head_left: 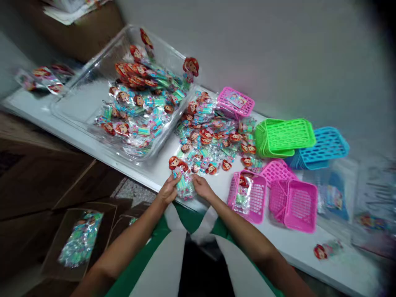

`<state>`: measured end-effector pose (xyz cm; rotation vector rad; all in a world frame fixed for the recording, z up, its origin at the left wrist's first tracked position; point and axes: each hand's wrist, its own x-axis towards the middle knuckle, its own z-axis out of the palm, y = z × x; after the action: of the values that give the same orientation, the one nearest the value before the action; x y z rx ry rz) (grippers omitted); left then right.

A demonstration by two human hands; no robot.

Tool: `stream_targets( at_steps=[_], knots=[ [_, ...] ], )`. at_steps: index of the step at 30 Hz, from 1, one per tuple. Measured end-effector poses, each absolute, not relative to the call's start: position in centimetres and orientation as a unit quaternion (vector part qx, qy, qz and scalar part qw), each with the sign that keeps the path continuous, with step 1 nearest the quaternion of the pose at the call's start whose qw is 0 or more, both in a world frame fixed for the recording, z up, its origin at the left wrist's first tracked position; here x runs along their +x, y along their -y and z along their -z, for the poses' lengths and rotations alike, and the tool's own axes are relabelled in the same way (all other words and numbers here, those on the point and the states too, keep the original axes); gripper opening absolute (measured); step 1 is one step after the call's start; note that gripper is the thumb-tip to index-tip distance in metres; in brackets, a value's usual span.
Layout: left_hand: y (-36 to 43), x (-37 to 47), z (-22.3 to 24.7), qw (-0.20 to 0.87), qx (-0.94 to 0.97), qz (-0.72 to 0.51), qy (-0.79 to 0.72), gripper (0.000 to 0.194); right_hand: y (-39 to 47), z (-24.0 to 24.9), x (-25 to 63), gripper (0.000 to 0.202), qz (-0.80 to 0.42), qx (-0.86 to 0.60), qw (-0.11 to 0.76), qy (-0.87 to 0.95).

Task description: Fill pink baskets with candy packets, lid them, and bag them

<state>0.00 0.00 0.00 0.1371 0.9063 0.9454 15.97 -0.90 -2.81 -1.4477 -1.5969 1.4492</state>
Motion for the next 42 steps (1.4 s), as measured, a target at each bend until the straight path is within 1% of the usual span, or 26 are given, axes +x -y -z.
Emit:
stream_targets(
  at_steps=[2, 4, 7, 9, 11, 12, 14, 16, 18, 20, 21, 23, 25, 28, 30, 32, 34, 38, 42],
  knots=[
    [0.0, -0.3, 0.1, 0.776, 0.064, -0.442, -0.446, 0.046, 0.1, 3.3, 17.1, 0.042, -0.463, -0.588, 0.257, 0.611],
    [0.0, -0.7, 0.2, 0.768, 0.067, -0.439, -0.462, 0.046, -0.9, 3.8, 18.4, 0.040, -0.371, -0.638, 0.222, 0.637],
    [0.0, -1.2, 0.1, 0.772, 0.078, -0.425, -0.466, 0.049, -2.7, 4.2, 20.5, 0.038, -0.184, -0.700, 0.120, 0.679],
    [-0.1, -1.4, -0.2, 0.779, 0.088, -0.426, -0.452, 0.054, -3.9, 4.2, 21.7, 0.035, -0.141, -0.688, 0.047, 0.710],
    [-0.2, -1.4, -0.4, 0.784, 0.091, -0.426, -0.443, 0.058, -4.5, 3.9, 22.3, 0.031, -0.143, -0.671, 0.015, 0.728],
    [-0.4, -1.4, -0.5, 0.786, 0.087, -0.420, -0.445, 0.056, -4.7, 3.8, 22.5, 0.032, -0.149, -0.671, 0.020, 0.726],
    [-0.6, -1.2, -0.6, 0.791, 0.075, -0.402, -0.455, 0.046, -4.6, 3.5, 22.5, 0.034, -0.180, -0.684, 0.071, 0.703],
    [-0.7, -0.9, -0.4, 0.795, 0.061, -0.392, -0.459, 0.035, -4.3, 3.5, 22.4, 0.034, -0.258, -0.700, 0.167, 0.645],
    [-0.7, -0.8, -0.3, 0.799, 0.054, -0.393, -0.453, 0.028, -3.8, 3.6, 22.5, 0.035, -0.363, -0.703, 0.257, 0.555],
    [-0.6, -0.8, -0.2, 0.805, 0.050, -0.392, -0.443, 0.025, -3.4, 3.6, 23.0, 0.032, -0.444, -0.691, 0.306, 0.481],
    [-0.6, -0.9, -0.3, 0.808, 0.048, -0.390, -0.439, 0.023, -3.2, 3.5, 23.4, 0.030, -0.460, -0.682, 0.315, 0.473],
    [-0.7, -1.0, -0.8, 0.812, 0.045, -0.391, -0.430, 0.020, -2.9, 2.6, 24.3, 0.024, -0.433, -0.657, 0.307, 0.536],
    [-0.9, -1.0, -1.4, 0.816, 0.049, -0.395, -0.419, 0.017, -2.6, 1.1, 25.1, 0.018, -0.339, -0.609, 0.262, 0.667],
    [-1.1, -0.7, -2.2, 0.827, 0.062, -0.396, -0.395, 0.018, -2.3, -1.6, 25.3, 0.022, -0.205, -0.475, 0.179, 0.837],
    [-1.1, -0.3, -2.4, 0.836, 0.068, -0.390, -0.380, 0.021, -2.0, -2.9, 24.6, 0.022, -0.173, -0.386, 0.167, 0.891],
    [-1.0, 0.2, -2.4, 0.844, 0.071, -0.381, -0.370, 0.024, -1.6, -3.6, 23.7, 0.022, -0.166, -0.339, 0.192, 0.906],
    [-0.8, 0.5, -2.2, 0.851, 0.070, -0.373, -0.364, 0.025, -1.2, -3.7, 22.9, 0.025, -0.173, -0.339, 0.242, 0.893],
    [-0.6, 0.6, -1.7, 0.852, 0.065, -0.379, -0.355, 0.026, -0.3, -2.6, 21.5, 0.025, -0.210, -0.409, 0.353, 0.815],
    [-0.5, 0.7, -1.3, 0.845, 0.065, -0.384, -0.367, 0.030, 0.6, -1.5, 19.0, 0.023, -0.241, -0.497, 0.418, 0.721]
  ],
)
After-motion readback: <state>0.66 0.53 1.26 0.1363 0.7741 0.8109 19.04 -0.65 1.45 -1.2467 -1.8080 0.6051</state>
